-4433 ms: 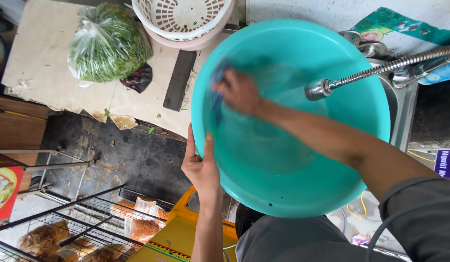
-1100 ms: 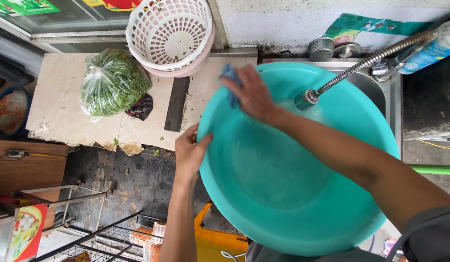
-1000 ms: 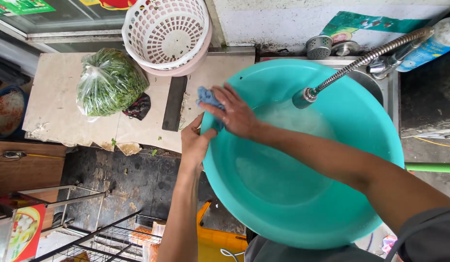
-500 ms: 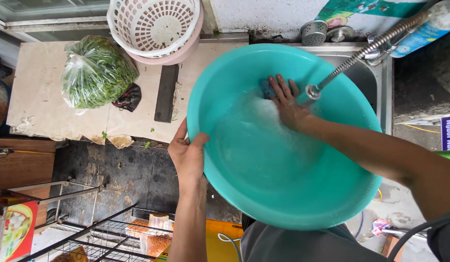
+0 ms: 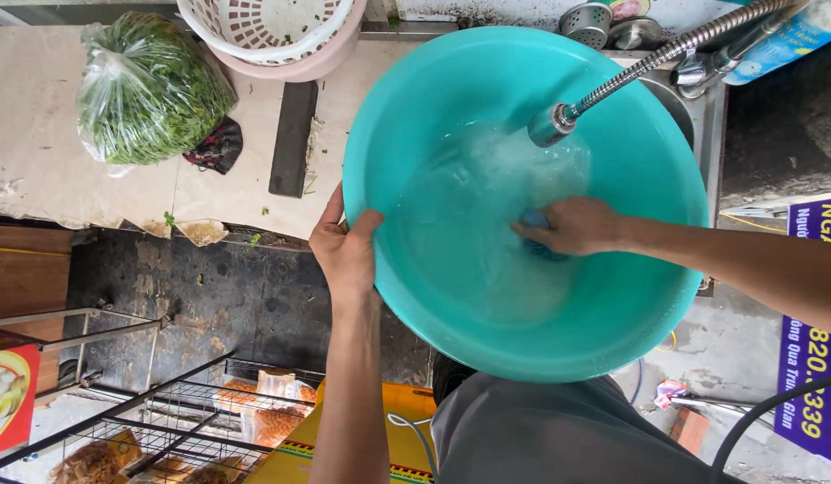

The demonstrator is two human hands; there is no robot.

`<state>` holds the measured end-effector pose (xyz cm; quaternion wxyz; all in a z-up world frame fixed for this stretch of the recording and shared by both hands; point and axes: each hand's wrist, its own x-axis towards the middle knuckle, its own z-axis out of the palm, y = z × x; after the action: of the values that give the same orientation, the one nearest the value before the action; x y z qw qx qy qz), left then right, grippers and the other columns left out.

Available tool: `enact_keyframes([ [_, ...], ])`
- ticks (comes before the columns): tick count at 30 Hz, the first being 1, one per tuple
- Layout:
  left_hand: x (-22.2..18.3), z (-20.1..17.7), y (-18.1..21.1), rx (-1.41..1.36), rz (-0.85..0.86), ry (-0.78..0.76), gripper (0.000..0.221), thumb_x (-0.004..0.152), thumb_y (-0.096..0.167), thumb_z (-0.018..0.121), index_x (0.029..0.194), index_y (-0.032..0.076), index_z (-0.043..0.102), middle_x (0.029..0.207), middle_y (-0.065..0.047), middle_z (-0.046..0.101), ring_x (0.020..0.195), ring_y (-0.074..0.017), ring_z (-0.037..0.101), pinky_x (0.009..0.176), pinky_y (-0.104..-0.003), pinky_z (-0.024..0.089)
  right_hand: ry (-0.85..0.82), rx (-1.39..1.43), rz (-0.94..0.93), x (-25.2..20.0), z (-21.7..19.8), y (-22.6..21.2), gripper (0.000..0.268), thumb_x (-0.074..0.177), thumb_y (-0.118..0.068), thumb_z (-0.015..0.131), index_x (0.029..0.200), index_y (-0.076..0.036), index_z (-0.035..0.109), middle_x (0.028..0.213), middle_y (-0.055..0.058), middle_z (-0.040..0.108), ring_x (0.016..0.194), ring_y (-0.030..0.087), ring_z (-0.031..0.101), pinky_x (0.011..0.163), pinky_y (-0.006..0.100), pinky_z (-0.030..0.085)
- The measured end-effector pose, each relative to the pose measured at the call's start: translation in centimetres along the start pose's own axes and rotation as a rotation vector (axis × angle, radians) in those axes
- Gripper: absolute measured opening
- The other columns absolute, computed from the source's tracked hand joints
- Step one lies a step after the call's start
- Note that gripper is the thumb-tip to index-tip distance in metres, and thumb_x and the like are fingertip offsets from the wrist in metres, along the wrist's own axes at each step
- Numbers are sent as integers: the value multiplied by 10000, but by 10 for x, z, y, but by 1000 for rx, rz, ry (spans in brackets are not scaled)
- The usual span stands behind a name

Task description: Bagging fresh herbs, hydrating shredded vegetables, and cleaning basins in a bakery production area.

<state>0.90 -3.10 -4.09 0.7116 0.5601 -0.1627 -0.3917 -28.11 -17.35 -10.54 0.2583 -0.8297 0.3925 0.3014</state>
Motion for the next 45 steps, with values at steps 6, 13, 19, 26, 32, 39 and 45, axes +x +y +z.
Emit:
enact_keyframes([
  [6, 1, -12, -7, 76, 9, -38, 626, 806, -119, 623, 1426, -45, 597, 1072, -123, 768, 805, -133, 725, 698, -267, 597, 726, 183, -429, 68, 17, 8, 760, 981, -378, 523, 1660, -91, 339, 1487, 297, 437, 1267, 532, 462, 1004, 619, 467],
  [13, -4, -10, -13, 5, -15, -26, 618, 815, -115, 613, 1427, -39, 591, 1066, -119, 764, 793, -127, 718, 695, -263, 593, 570, 91, -347, 87, -9, -27, 640, 966, -414, 567, 1539, -231, 348, 1683, 226, 164, 1469, 466, 297, 1053, 575, 441],
  [19, -5, -3, -13, -39, 0, -34, 617, 829, -114, 610, 1442, -52, 576, 1090, -132, 766, 811, -131, 728, 717, -268, 605, 996, 132, -492, 144, 13, 18, 562, 1040, -344, 576, 1562, -190, 437, 1539, 204, 450, 1340, 432, 531, 1068, 567, 512],
  [26, -8, 19, 0, -36, -17, -54, 635, 829, -100, 602, 1459, -69, 529, 1074, -170, 765, 792, -160, 740, 684, -292, 618, 123, 1903, 158, 113, -9, 15, 485, 1036, -517, 659, 1238, -78, 625, 1123, 92, 671, 864, 220, 686, 750, 407, 608],
  [32, -10, 14, -1, -46, -29, -59, 641, 820, -99, 602, 1457, -73, 534, 1085, -159, 762, 814, -155, 738, 704, -283, 613, 43, 1839, -163, 69, -32, 2, 364, 886, -145, 686, 1228, -34, 627, 1102, 76, 745, 877, 200, 759, 758, 361, 642],
  [39, -12, 13, 0, -55, -40, -64, 646, 830, -99, 603, 1471, -65, 531, 1082, -150, 762, 804, -143, 729, 693, -276, 604, 103, 1601, 194, 1, -55, -26, 495, 896, -418, 705, 1153, 3, 667, 911, 34, 679, 672, 125, 644, 499, 328, 572],
  [45, -13, 13, -2, -10, -23, -83, 656, 831, -100, 607, 1480, -64, 520, 1078, -146, 764, 795, -146, 732, 691, -279, 609, 454, 1520, 277, -14, -78, -16, 484, 897, -587, 717, 951, -124, 587, 769, -8, 569, 594, 75, 527, 468, 288, 457],
])
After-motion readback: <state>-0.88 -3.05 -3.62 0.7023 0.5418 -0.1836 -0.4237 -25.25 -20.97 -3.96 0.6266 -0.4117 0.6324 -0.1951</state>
